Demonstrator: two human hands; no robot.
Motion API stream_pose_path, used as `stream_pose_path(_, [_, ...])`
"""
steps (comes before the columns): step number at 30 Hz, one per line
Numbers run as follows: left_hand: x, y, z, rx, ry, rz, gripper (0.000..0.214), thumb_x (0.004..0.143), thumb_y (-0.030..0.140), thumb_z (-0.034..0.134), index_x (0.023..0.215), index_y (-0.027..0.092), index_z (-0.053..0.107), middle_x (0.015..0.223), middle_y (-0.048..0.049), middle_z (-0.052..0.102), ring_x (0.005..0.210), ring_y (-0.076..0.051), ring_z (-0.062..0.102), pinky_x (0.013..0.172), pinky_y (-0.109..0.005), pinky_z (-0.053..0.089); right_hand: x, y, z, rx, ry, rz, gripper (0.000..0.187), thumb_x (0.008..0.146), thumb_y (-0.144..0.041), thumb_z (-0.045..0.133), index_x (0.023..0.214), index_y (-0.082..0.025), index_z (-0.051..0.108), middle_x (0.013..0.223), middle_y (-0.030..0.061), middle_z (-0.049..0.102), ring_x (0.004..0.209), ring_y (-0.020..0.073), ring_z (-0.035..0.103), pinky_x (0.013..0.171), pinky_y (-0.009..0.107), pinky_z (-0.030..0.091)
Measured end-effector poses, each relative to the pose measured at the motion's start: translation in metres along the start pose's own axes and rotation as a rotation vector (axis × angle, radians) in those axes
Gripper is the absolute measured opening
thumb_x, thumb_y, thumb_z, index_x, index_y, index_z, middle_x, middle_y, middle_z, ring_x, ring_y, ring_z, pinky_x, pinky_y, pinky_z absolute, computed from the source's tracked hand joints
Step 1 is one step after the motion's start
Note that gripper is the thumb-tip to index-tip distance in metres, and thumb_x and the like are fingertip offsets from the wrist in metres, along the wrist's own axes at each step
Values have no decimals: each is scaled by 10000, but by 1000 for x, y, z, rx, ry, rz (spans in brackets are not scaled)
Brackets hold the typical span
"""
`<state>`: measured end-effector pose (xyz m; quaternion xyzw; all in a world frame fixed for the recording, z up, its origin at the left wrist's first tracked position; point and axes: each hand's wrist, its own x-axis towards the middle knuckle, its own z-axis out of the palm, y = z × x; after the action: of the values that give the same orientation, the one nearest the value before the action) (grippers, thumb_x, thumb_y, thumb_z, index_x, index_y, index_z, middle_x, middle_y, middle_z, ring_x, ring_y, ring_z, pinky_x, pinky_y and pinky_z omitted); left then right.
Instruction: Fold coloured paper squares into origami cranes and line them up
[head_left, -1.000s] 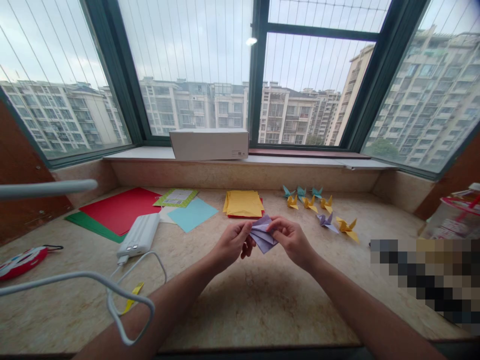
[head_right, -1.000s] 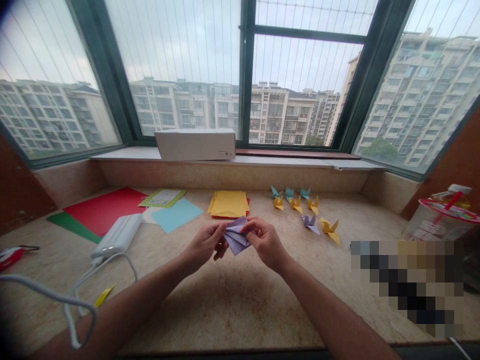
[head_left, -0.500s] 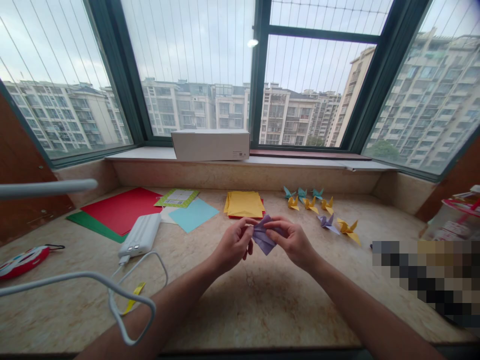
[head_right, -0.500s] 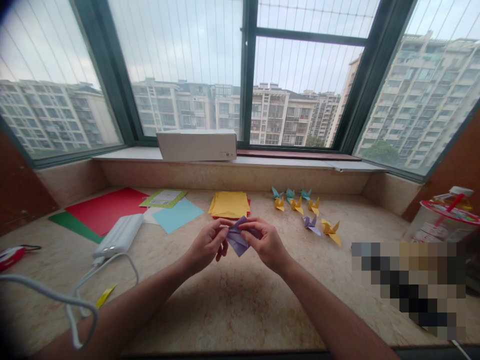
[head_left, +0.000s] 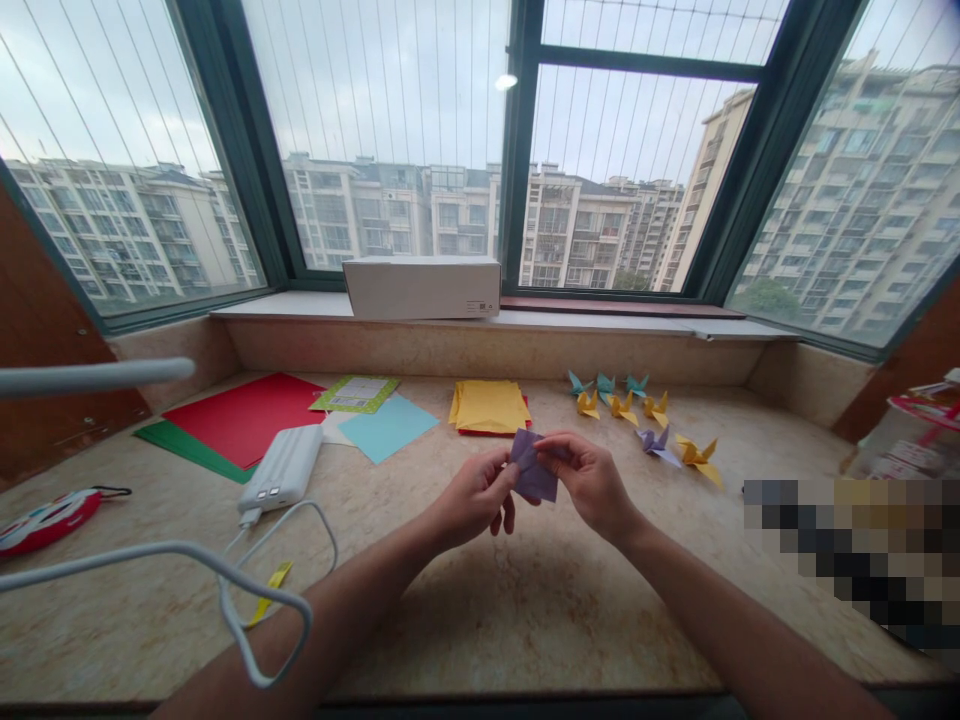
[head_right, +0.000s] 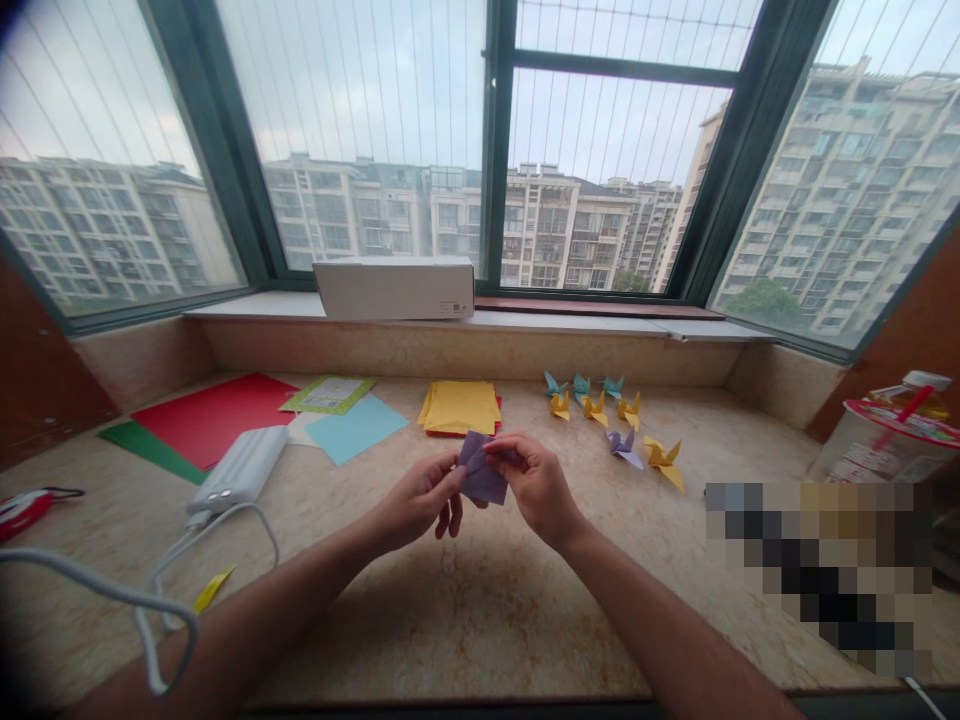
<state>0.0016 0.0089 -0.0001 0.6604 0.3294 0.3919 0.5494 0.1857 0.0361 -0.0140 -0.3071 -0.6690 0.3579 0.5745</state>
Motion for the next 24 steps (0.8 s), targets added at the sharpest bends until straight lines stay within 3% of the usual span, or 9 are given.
stream_pose_path(3, [1,-3,1,25,19,-35,441,928,562,440,957,136,551,668,-28,672,344,-73,521,302,-153,334,-3,0,3,26,-37,8,171,813,-340,717,933,-218,712,1011,60,673,940,201,650,827,323,546])
stream_pose_path(8, [3,-2,3,61,200,18,462,935,576,407,805,151,536,479,48,537,298,-62,423,295,-159,257,-4,0,3,105,-106,130,386,781,-386,758,1086,-225,586,891,39,701,819,187,665,748,316,552])
stream_pose_path(18, [1,-4,7,66,223,26,404,943,560,391,839,184,496,403,108,389,295,-69,329,313,-173,215,-4,-4,7,28,-22,210,319,707,-459,790,784,-177,661,702,8,664,645,151,610,597,269,492])
stream_pose_path(24, [2,-7,5,105,210,36,384,938,541,416,826,184,503,459,102,370,344,-69,327,363,-199,242,-4,-8,6,27,-28,289,379,701,-522,776,755,-159,680,665,25,679,589,152,601,553,271,472])
